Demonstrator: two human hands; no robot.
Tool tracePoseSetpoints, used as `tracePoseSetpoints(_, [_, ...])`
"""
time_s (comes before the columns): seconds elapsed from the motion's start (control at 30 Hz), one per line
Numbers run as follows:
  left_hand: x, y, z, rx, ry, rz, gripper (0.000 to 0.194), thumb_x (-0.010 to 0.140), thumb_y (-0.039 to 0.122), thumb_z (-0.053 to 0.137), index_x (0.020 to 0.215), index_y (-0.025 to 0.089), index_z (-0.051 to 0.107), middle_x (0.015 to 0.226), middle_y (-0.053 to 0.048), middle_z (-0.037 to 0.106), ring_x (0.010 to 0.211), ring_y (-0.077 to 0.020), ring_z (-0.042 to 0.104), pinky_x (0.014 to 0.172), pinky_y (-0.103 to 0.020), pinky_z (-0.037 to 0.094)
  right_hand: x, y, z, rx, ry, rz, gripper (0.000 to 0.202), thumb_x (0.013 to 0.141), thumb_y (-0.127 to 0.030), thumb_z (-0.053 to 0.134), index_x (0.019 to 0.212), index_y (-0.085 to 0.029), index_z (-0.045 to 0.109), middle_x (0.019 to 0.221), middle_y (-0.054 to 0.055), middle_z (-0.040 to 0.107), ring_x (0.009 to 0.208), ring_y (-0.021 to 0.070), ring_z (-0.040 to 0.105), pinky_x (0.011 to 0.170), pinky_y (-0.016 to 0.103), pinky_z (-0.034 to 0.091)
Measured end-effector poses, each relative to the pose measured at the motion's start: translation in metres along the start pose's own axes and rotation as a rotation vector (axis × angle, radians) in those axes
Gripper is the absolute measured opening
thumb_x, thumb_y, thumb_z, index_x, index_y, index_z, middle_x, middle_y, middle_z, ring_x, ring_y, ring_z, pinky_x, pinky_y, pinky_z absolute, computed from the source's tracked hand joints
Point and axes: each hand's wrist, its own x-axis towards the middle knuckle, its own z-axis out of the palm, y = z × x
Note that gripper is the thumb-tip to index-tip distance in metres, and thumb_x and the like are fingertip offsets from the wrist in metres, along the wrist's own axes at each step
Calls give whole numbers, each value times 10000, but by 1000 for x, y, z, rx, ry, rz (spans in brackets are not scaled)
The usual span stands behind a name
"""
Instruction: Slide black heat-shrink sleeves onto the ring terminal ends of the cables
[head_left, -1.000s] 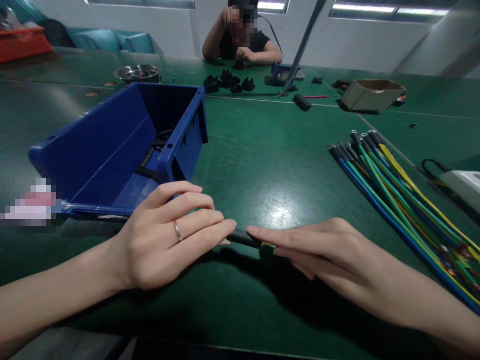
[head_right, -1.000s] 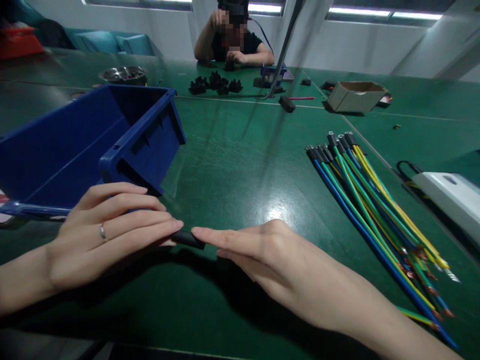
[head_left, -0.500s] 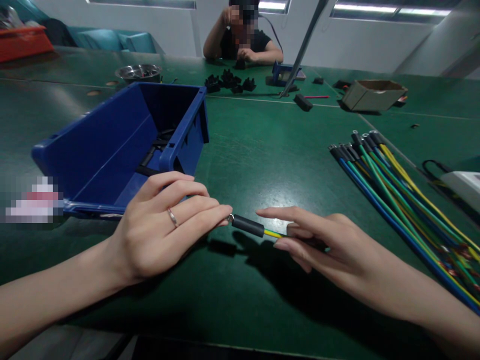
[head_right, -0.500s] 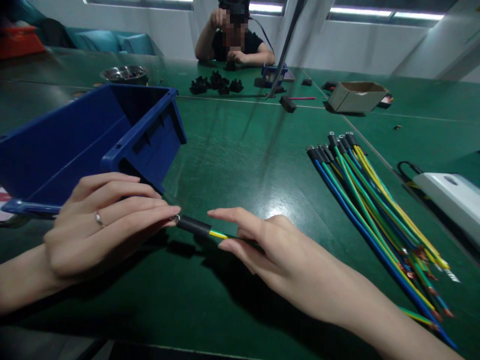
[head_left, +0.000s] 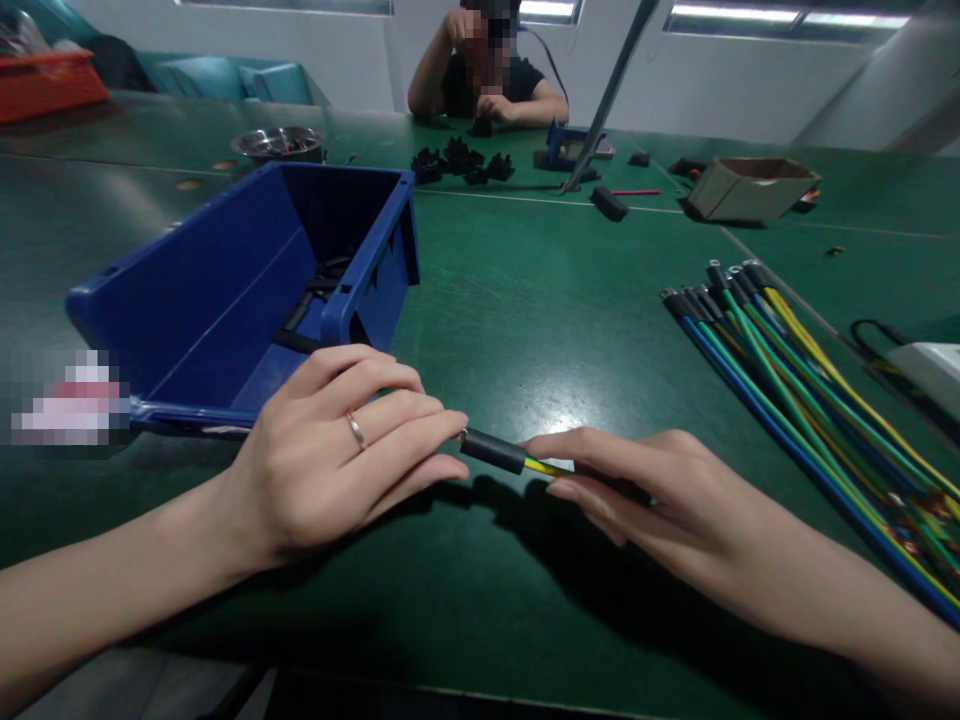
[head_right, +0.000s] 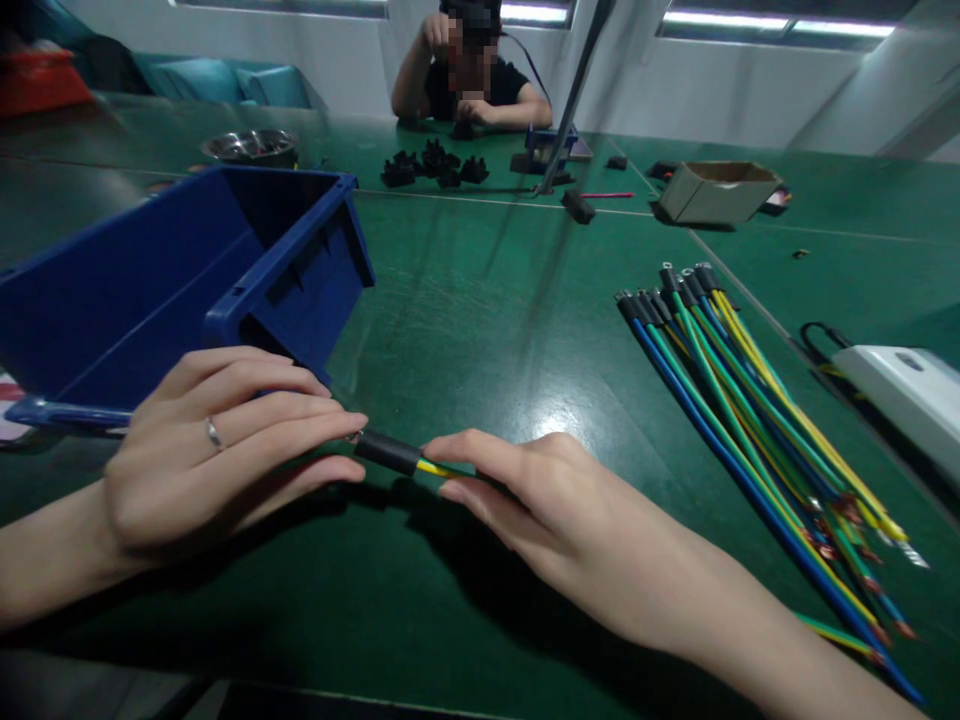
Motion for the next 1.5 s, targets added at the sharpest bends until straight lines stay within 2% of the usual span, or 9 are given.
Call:
tracePoseSetpoints(0.1, [1,-1,0,-4,-10,1,192,1088,326,753,1137,140,762,931,-44,852,953,-260,753,942,-418,566,1,-1,0,1,-5,-3,345,1196,-442,498,1406,-288,724,683,-81,578,565,105,519,528,229,362])
tracePoseSetpoints(0.37, [2,2,1,7,-9,-21,59,1096,208,734,1126,167,764,910,-18,856,926,-235,771,936,-408,585,-4,-3,0,-67,21,19,330,1182,-444,522,1429,-352,719,693,-70,629,584,129,560,561,230,407])
tracePoseSetpoints(0.53, [3,2,-1,36,-20,-6,57,1110,231,719,1087,187,749,877,2,857,903,-222,785,902,-399,598,-2,-2,2,-59,-8,80,364,1183,-503,487,1400,-318,713,696,-53,625,581,141,563,561,255,389])
tracePoseSetpoints(0.8, [-1,4,1,-24,-51,23,128,1145,256,660,1069,197,745,909,20,856,941,-208,774,985,-403,577,-1,-2,11,-115,-130,125,375,1199,-488,414,1116,-250,692,663,-68,500,534,126,399,518,271,279])
tracePoseSetpoints(0.9, [-2,8,2,-42,-63,21,159,1159,251,636,1055,187,739,920,19,852,962,-210,771,1014,-406,565,-2,-1,13,-149,-117,76,312,1189,-468,473,1055,-248,648,638,-87,432,508,115,331,487,264,232])
tracePoseSetpoints(1.03, [-3,12,4,-70,-69,27,194,1170,244,609,1041,180,738,901,18,840,940,-204,761,1019,-403,565,-3,3,17,-276,-54,-68,178,1169,-331,541,1015,-257,589,595,-110,392,472,107,308,471,282,171])
tracePoseSetpoints(1.2, [-5,13,6,-64,-65,46,186,1161,248,621,1062,162,752,890,11,841,927,-206,762,1021,-397,574,-1,7,19,-401,-2,-166,271,1207,-292,414,1008,-241,592,654,-69,573,465,108,390,489,324,189])
tracePoseSetpoints(1.37, [-6,8,6,-34,-66,30,196,1146,169,571,1115,153,764,936,-8,856,938,-226,774,1005,-434,574,-1,9,17,-470,81,-219,350,1225,-356,388,1020,-228,642,603,-73,562,429,111,449,482,326,220])
tracePoseSetpoints(1.5, [-6,6,6,-47,-56,50,162,1142,213,627,1137,122,761,918,-21,853,886,-219,767,968,-428,583,-2,9,17,-510,94,-248,378,1230,-355,362,990,-225,624,618,-68,588,414,108,450,481,336,229])
